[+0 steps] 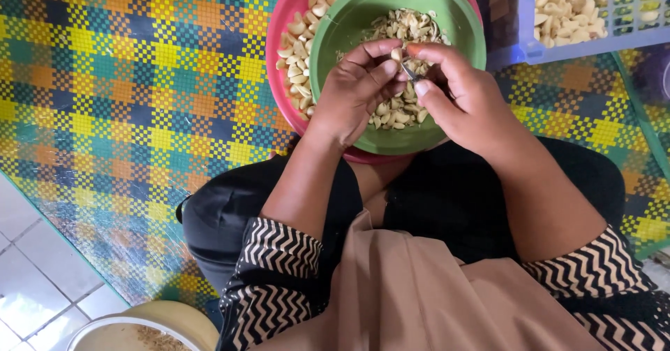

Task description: A person sits on the floor sorting and cleaning garlic cloves, removing skins and placing them into bowls.

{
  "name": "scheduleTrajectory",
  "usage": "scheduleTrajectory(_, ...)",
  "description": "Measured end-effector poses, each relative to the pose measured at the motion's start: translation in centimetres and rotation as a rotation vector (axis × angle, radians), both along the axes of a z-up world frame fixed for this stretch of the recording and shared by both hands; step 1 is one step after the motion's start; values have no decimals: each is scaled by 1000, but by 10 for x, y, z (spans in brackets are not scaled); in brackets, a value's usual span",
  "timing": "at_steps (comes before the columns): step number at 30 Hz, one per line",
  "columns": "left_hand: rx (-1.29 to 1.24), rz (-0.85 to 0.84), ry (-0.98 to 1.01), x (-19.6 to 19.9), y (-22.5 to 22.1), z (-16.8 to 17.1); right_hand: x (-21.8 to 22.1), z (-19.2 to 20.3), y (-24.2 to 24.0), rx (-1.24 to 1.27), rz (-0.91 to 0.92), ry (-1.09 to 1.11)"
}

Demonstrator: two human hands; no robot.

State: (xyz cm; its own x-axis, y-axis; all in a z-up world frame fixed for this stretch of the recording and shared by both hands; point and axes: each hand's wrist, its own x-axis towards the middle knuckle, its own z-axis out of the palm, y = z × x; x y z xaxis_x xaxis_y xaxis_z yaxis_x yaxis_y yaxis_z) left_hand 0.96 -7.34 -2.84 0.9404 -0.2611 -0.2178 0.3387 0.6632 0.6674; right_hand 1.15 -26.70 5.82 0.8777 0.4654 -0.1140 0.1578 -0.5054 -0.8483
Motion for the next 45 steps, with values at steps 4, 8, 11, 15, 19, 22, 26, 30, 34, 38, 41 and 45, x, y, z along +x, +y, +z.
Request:
scheduleTrajectory(4,9,-9,-14,-1,-1,2,0,0,1,36,-8,37)
scheduleTrajectory(8,-19,-12,2,-2,0,2,-1,-2,1,102,5,-31)
scheduleTrajectory(11,12,5,-9,-2,-1,2,-1,-2,0,222,-104,116)
scheduleTrajectory(15,261,90,-144,-3,-5,7,-5,1,-1,199,-82,89)
scheduleTrajectory(19,359,142,-237,-6,-11,14,-8,-4,3,121,-62,25)
scheduleTrajectory(22,486,183,-241,-9,-13,18,-9,-8,4,137,-73,18)
scheduleTrajectory(26,596,221,-337,-13,-14,18,-11,-11,5,126,-90,22)
scheduleTrajectory(30,689,275,-386,-15,-17,18,-14,-15,8,142,-124,-48)
scheduleTrajectory(34,783,296,-398,-16,-19,14,-14,-15,11,131,-129,-79)
scheduleTrajectory(38,822,335,-432,-16,-22,13,-14,-15,12,114,-178,-48)
scheduleTrajectory(41,852,402,-500,-15,-21,9,-16,-34,13,204,-240,-18)
scheduleTrajectory(45,963,494,-610,-11,-22,6,-12,-34,12,316,-285,42)
